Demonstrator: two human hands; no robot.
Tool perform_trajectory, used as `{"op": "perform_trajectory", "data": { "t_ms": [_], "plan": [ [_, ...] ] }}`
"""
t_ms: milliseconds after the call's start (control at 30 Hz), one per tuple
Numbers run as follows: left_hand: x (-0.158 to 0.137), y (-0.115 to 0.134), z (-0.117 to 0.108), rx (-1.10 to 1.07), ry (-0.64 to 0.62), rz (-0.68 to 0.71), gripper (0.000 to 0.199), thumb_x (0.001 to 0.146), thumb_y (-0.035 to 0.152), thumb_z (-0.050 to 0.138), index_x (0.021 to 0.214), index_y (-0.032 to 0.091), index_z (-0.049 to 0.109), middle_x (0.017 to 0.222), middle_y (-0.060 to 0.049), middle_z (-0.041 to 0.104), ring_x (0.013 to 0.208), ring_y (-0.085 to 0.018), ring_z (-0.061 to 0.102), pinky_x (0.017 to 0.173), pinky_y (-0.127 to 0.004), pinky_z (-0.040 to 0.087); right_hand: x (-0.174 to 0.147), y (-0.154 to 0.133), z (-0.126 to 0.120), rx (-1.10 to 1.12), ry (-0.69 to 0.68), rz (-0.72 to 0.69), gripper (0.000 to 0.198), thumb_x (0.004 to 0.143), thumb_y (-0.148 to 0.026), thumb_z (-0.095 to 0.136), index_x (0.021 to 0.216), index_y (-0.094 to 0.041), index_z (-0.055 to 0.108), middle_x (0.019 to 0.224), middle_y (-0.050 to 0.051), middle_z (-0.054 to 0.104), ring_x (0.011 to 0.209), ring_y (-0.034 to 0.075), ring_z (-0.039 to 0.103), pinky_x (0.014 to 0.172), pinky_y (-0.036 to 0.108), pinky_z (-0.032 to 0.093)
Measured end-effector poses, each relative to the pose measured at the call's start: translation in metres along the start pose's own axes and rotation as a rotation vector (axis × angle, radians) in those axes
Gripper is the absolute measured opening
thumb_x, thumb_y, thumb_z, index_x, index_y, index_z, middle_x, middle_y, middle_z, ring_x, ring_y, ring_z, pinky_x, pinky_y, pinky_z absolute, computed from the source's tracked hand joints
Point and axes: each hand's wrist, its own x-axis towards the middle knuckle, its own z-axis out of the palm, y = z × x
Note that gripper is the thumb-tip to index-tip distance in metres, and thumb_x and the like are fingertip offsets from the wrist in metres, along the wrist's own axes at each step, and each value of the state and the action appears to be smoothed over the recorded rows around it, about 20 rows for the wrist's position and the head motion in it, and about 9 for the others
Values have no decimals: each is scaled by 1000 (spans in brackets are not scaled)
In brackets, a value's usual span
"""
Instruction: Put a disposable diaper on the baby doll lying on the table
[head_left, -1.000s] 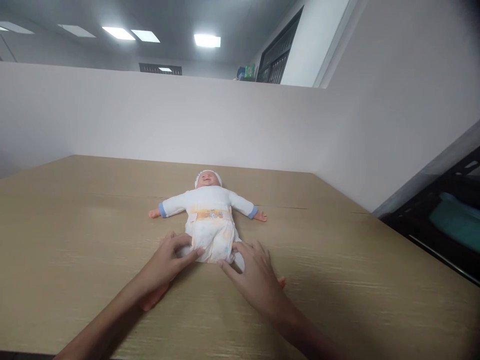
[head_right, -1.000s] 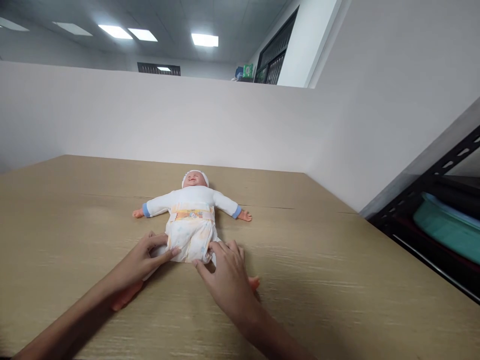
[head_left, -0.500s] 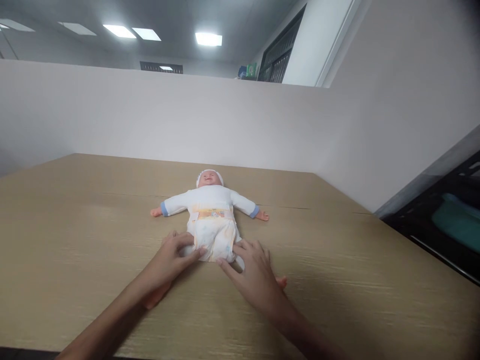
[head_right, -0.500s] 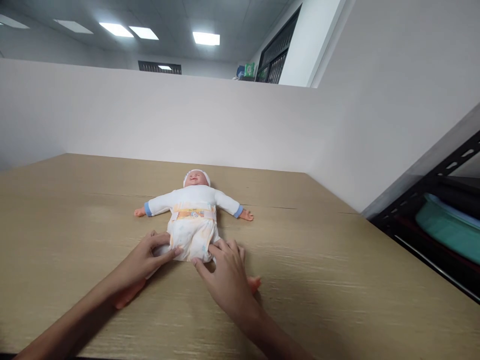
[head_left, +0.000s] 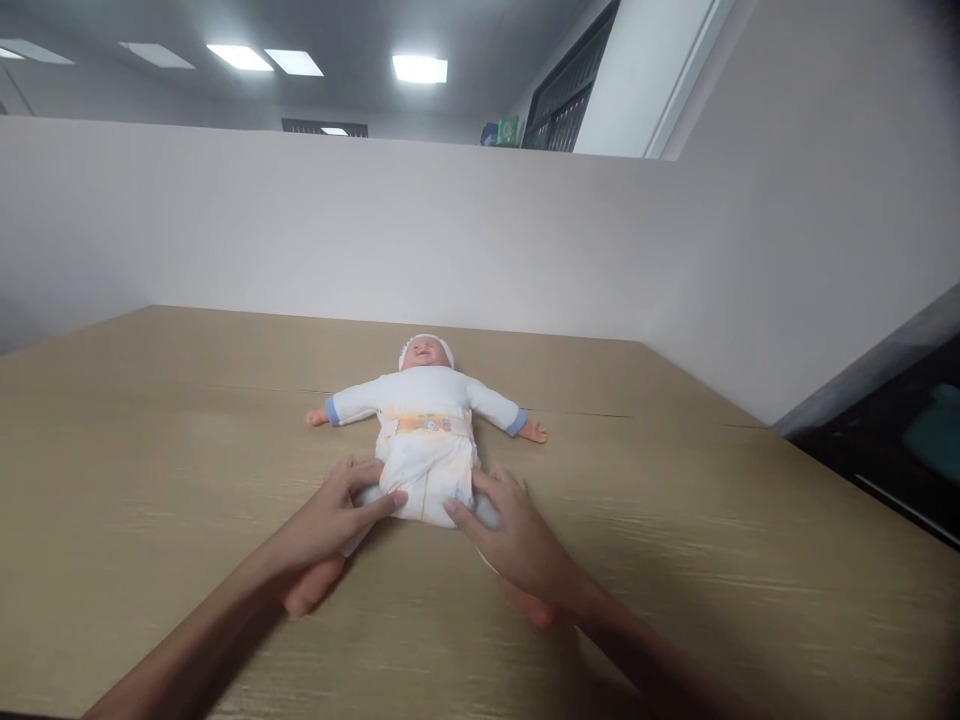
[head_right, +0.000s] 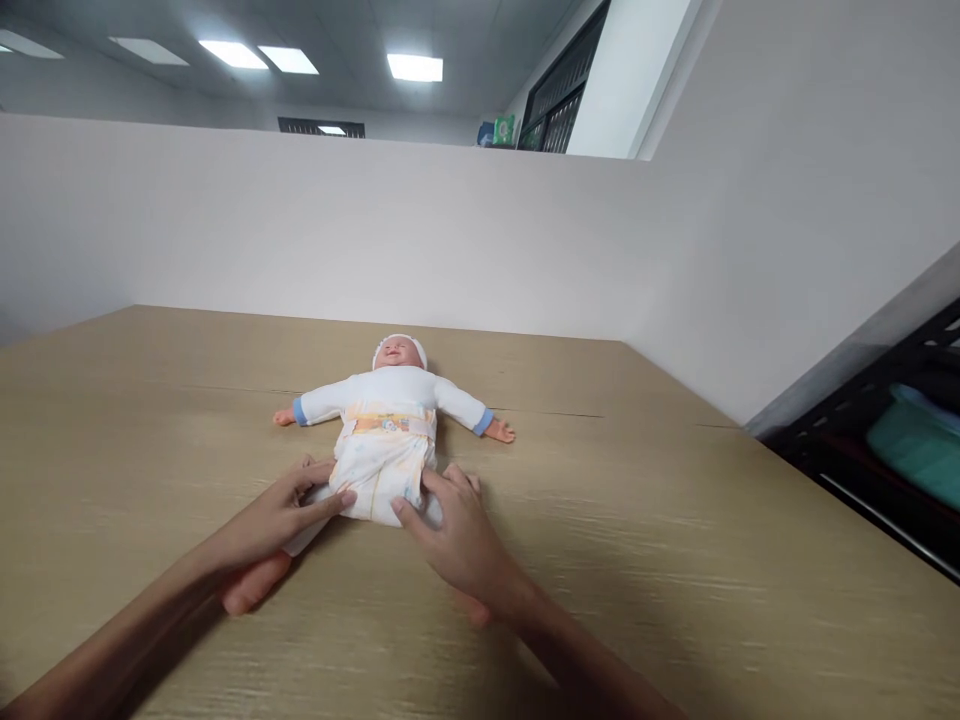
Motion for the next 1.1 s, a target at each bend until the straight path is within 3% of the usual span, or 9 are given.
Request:
{"op": "perform_trajectory", "data": {
  "t_ms": [133, 267, 367, 533, 733, 867, 1000, 1100],
  "plan": [
    [1, 7, 6, -303, -32, -108, 46, 100, 70, 64, 103, 28, 83, 117, -6, 80, 115, -35, 70, 108, -46, 55, 3, 5, -2, 139, -27, 83, 41, 100, -63, 61, 97, -26, 79, 95, 7, 67, 100, 32, 61, 95, 47, 49],
    [0, 12, 13, -620, -89, -221, 41, 97, 65, 72, 110, 27, 83, 111, -7, 81, 106, -33, 74, 108, -49, 57, 4, 9, -3, 289, -59, 102, 45, 101, -64, 63, 105, -23, 81, 98, 7, 73, 98, 31, 66, 88, 41, 53],
    [-1, 16, 15, -743, -103, -280, 41, 96, 60, 76, 114, 24, 82, 106, -9, 82, 108, -34, 74, 104, -48, 59, 4, 10, -5, 285, -90, 121, 45, 101, -64, 64, 108, -23, 81, 99, 6, 73, 101, 31, 65, 90, 40, 51],
    [-1, 14, 10, -596, -74, -223, 39, 97, 58, 76, 110, 22, 83, 105, -9, 82, 122, -36, 69, 110, -45, 55, 4, 7, -7, 199, -90, 130, 45, 100, -66, 63, 97, -23, 78, 97, 6, 68, 102, 30, 61, 94, 42, 46],
    [-1, 6, 9, -665, -125, -220, 32, 102, 51, 73, 118, 26, 82, 113, -6, 81, 111, -30, 71, 109, -43, 54, 4, 6, -8, 218, -93, 125, 46, 98, -67, 62, 93, -24, 76, 92, 6, 63, 99, 31, 60, 91, 43, 45],
    [-2, 6, 13, -652, -59, -254, 33, 102, 54, 71, 115, 26, 83, 114, -5, 81, 107, -29, 71, 104, -39, 54, 4, 10, -4, 260, -76, 137, 50, 100, -70, 59, 108, -25, 79, 100, 8, 66, 103, 31, 61, 94, 44, 46],
    [-3, 9, 15, -529, 72, -271, 36, 100, 58, 71, 106, 25, 84, 117, -5, 80, 107, -27, 67, 93, -31, 52, 7, 10, -1, 321, -25, 102, 57, 107, -72, 47, 92, -23, 71, 98, 6, 71, 100, 29, 63, 96, 43, 45],
    [-3, 9, 15, -534, 69, -271, 39, 100, 60, 69, 98, 23, 82, 110, -6, 80, 99, -25, 64, 82, -29, 50, 10, 8, 0, 350, -23, 96, 57, 108, -71, 47, 86, -22, 66, 91, 5, 71, 92, 27, 63, 92, 40, 46]
  ]
}}
